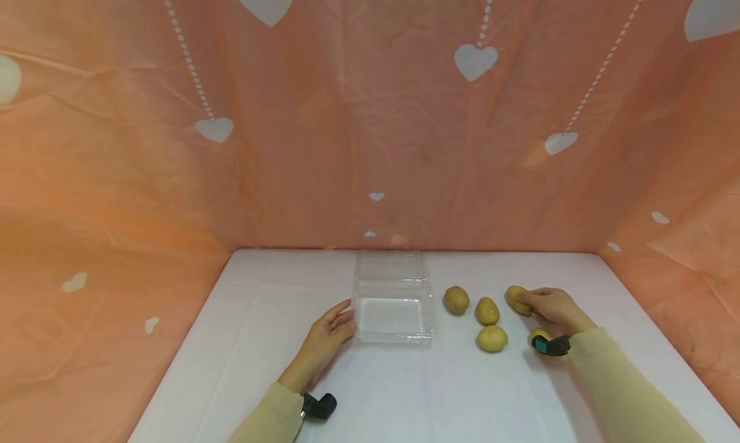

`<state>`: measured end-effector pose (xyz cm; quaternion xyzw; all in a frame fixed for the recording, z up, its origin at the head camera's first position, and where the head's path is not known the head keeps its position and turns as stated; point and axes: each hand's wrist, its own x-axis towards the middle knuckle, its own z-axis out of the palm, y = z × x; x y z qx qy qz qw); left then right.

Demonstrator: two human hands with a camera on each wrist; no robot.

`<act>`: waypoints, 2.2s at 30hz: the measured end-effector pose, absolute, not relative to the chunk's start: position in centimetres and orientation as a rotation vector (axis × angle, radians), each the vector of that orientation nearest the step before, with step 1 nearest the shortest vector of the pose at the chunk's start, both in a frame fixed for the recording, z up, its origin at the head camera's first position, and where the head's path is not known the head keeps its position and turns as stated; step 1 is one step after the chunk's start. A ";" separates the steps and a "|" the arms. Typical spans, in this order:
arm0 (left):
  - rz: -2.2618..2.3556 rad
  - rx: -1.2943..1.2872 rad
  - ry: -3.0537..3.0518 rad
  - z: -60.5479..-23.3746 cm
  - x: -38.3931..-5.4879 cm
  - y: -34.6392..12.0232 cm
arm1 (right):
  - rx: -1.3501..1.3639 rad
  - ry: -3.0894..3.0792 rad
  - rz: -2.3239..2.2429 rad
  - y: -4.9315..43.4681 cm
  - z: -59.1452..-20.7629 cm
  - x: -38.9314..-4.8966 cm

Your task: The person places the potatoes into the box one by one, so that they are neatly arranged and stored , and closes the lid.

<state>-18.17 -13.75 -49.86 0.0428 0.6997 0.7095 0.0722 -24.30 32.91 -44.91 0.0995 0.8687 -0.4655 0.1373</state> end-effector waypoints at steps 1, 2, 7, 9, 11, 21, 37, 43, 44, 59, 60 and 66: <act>2.133 0.127 2.102 -49.8 -18.2 -13.7 | 0.287 2.514 -1.360 32.7 -44.8 -24.2; 2.134 0.125 2.102 -49.9 -18.2 -13.7 | 0.292 2.518 -1.366 32.5 -44.8 -24.1; 2.132 0.122 2.117 -50.2 -18.3 -13.7 | 0.288 2.578 -1.283 32.1 -44.7 -24.1; 2.127 0.125 2.125 -50.3 -18.3 -13.7 | 0.289 2.589 -1.274 32.2 -44.8 -24.1; 2.124 0.124 2.125 -50.4 -18.4 -13.7 | 0.303 2.581 -1.293 32.2 -44.8 -24.1; 2.102 0.130 2.152 -50.3 -18.3 -13.7 | 0.271 2.491 -1.475 29.9 -42.7 -24.2; 2.107 0.124 2.145 -49.9 -18.0 -13.6 | -0.001 2.393 -1.701 21.5 -40.8 -23.6; 2.109 0.125 2.142 -49.9 -17.9 -13.7 | 0.002 2.259 -1.786 17.9 -40.8 -23.0; 2.109 0.126 2.145 -50.0 -17.9 -13.7 | 0.002 2.246 -1.789 17.3 -40.8 -23.0; 2.092 0.126 2.167 -50.2 -18.1 -13.8 | -0.052 2.146 -1.918 9.6 -42.5 -23.0; 2.093 0.127 2.165 -50.3 -18.1 -13.8 | -0.054 2.154 -1.904 9.2 -42.7 -23.0; 2.090 0.130 2.166 -50.3 -18.0 -13.8 | -0.086 2.208 -1.809 7.4 -44.1 -23.2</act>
